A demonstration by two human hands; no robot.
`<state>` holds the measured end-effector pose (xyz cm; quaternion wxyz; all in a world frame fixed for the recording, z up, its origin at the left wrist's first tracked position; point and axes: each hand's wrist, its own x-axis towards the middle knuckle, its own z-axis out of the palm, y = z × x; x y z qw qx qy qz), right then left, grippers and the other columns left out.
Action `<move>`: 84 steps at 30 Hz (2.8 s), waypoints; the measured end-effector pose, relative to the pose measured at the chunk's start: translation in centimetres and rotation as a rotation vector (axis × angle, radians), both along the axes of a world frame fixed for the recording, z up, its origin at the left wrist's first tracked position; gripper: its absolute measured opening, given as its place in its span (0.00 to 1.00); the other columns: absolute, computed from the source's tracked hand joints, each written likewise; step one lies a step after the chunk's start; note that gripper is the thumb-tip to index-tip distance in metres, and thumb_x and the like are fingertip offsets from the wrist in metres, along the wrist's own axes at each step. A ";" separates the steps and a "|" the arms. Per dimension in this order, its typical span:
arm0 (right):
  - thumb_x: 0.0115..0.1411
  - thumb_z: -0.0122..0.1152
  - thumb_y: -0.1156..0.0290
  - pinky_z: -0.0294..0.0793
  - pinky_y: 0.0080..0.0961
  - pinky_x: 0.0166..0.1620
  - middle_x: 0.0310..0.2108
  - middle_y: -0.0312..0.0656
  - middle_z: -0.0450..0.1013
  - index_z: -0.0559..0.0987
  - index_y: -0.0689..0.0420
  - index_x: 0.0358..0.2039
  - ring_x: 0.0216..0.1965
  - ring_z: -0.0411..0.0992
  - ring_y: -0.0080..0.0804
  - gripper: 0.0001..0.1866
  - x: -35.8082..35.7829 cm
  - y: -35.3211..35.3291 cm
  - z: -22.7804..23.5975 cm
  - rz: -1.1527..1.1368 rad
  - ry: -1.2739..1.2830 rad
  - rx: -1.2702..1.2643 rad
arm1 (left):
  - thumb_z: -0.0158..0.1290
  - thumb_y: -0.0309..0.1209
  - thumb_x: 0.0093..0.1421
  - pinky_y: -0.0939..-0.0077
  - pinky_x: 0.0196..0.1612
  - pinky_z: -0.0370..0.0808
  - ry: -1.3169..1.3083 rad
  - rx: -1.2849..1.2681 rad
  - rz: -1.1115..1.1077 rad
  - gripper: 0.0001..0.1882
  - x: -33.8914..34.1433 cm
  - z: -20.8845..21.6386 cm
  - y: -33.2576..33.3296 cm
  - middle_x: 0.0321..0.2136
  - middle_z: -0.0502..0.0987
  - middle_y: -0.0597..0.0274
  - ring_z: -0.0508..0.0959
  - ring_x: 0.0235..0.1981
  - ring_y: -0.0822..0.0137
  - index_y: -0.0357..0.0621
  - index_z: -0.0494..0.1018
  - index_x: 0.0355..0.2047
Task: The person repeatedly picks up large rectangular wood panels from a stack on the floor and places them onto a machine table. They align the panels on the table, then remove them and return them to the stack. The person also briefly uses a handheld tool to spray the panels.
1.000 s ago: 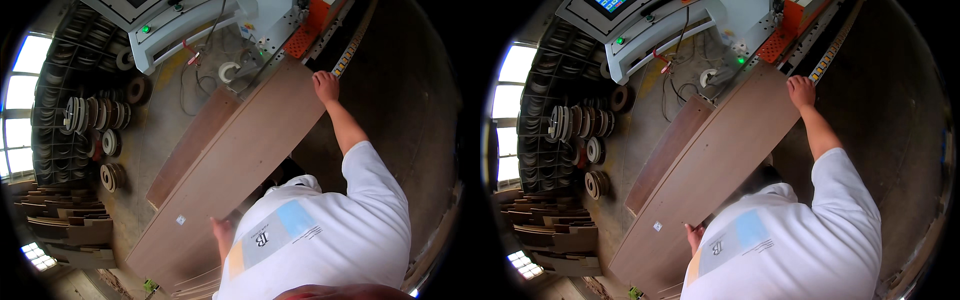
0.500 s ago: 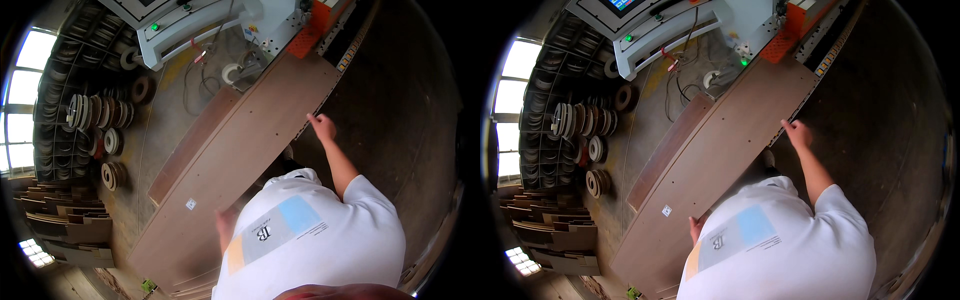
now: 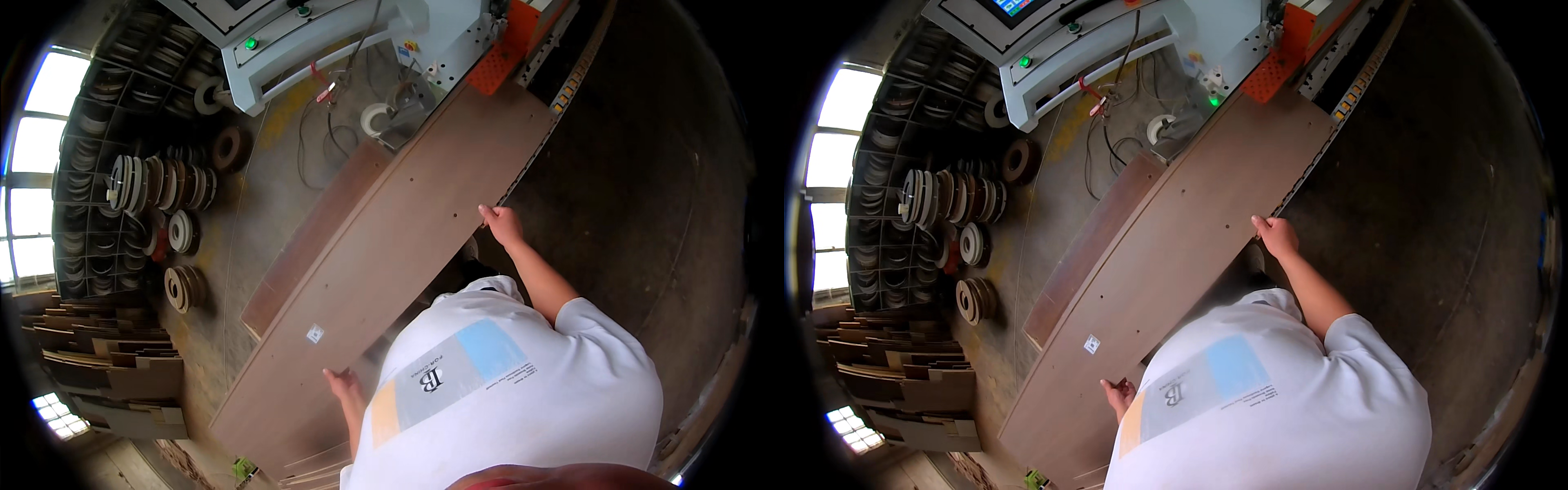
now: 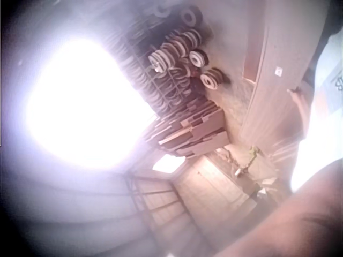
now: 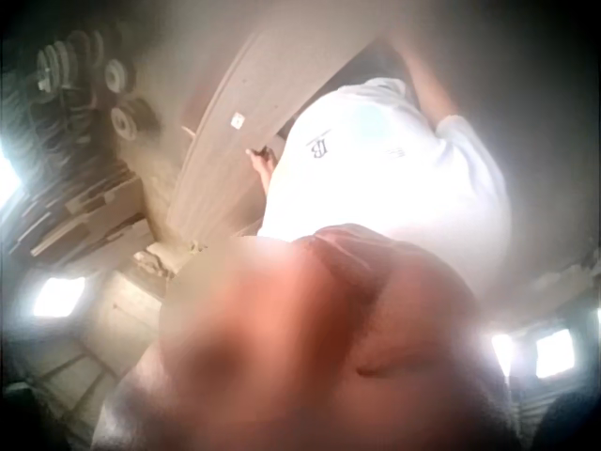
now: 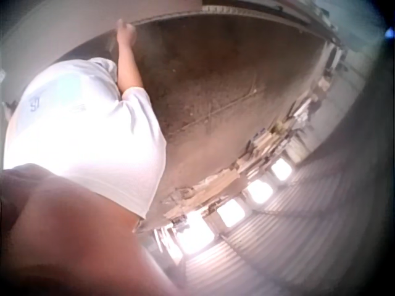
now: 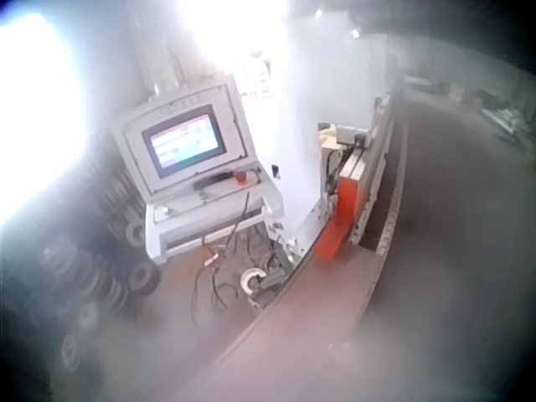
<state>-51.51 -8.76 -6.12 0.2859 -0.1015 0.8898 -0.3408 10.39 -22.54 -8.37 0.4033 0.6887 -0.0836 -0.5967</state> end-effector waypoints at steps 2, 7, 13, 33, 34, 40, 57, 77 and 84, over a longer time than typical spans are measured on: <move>0.61 0.57 0.40 0.73 0.36 0.32 0.20 0.44 0.77 0.81 0.57 0.22 0.26 0.77 0.42 0.30 -0.9 0.2 -0.2 -0.001 0.016 0.029 | 0.42 0.53 0.71 0.70 0.34 0.72 0.017 0.037 -0.063 0.23 -0.4 0.3 0.5 0.43 0.75 0.64 0.73 0.35 0.64 0.53 0.66 0.56; 0.62 0.61 0.45 0.67 0.30 0.28 0.13 0.39 0.68 0.77 0.60 0.18 0.19 0.67 0.27 0.29 -2.4 0.5 -0.9 -0.043 0.076 -0.039 | 0.39 0.52 0.72 0.70 0.36 0.70 0.089 0.077 -0.099 0.23 -1.6 0.4 1.8 0.47 0.74 0.66 0.72 0.38 0.64 0.55 0.64 0.60; 0.62 0.61 0.45 0.67 0.31 0.28 0.15 0.40 0.68 0.76 0.60 0.18 0.20 0.67 0.29 0.29 -4.3 0.7 -0.5 -0.067 0.057 -0.065 | 0.39 0.53 0.72 0.72 0.34 0.69 0.051 0.131 -0.071 0.24 -4.3 1.1 1.9 0.47 0.74 0.65 0.72 0.37 0.65 0.54 0.65 0.59; 0.59 0.64 0.43 0.68 0.29 0.32 0.17 0.39 0.72 0.77 0.61 0.19 0.22 0.70 0.29 0.30 -21.2 3.5 -1.2 -0.165 0.108 -0.121 | 0.44 0.57 0.69 0.79 0.25 0.75 0.250 0.170 -0.068 0.25 -22.1 2.6 4.2 0.40 0.79 0.60 0.80 0.39 0.64 0.52 0.69 0.53; 0.60 0.64 0.43 0.69 0.26 0.36 0.20 0.36 0.72 0.78 0.60 0.21 0.26 0.70 0.24 0.29 -22.2 3.7 -1.2 -0.164 0.073 -0.116 | 0.44 0.57 0.69 0.79 0.25 0.75 0.254 0.163 -0.090 0.26 -23.0 2.4 4.3 0.43 0.79 0.59 0.80 0.39 0.64 0.52 0.68 0.54; 0.58 0.64 0.40 0.71 0.30 0.48 0.38 0.43 0.80 0.82 0.66 0.41 0.42 0.76 0.32 0.35 -26.6 4.4 -2.3 -0.288 0.088 -0.122 | 0.45 0.57 0.69 0.77 0.32 0.76 0.144 0.188 -0.215 0.27 -27.8 2.0 5.7 0.49 0.76 0.57 0.78 0.45 0.64 0.50 0.67 0.55; 0.56 0.66 0.39 0.55 0.21 0.23 0.13 0.28 0.62 0.76 0.56 0.16 0.17 0.59 0.18 0.31 -2.3 1.9 0.7 0.204 -0.198 -0.055 | 0.47 0.50 0.70 0.75 0.33 0.74 0.022 0.033 -0.384 0.21 -17.9 4.8 7.8 0.32 0.80 0.59 0.79 0.30 0.69 0.43 0.71 0.40; 0.63 0.61 0.42 0.48 0.16 0.17 0.14 0.23 0.55 0.75 0.51 0.25 0.13 0.51 0.14 0.24 2.3 -0.1 -0.4 0.045 -0.372 -0.109 | 0.49 0.48 0.69 0.75 0.27 0.75 -0.020 -0.050 -0.307 0.22 -19.8 1.3 7.6 0.26 0.81 0.55 0.77 0.22 0.70 0.38 0.72 0.36; 0.56 0.65 0.36 0.53 0.16 0.21 0.22 0.26 0.59 0.78 0.51 0.33 0.18 0.52 0.16 0.28 -0.5 0.7 -1.0 -0.178 -0.304 -0.091 | 0.45 0.48 0.71 0.74 0.37 0.75 0.160 -0.090 -0.675 0.22 -19.4 2.9 7.9 0.31 0.82 0.58 0.79 0.30 0.70 0.38 0.74 0.42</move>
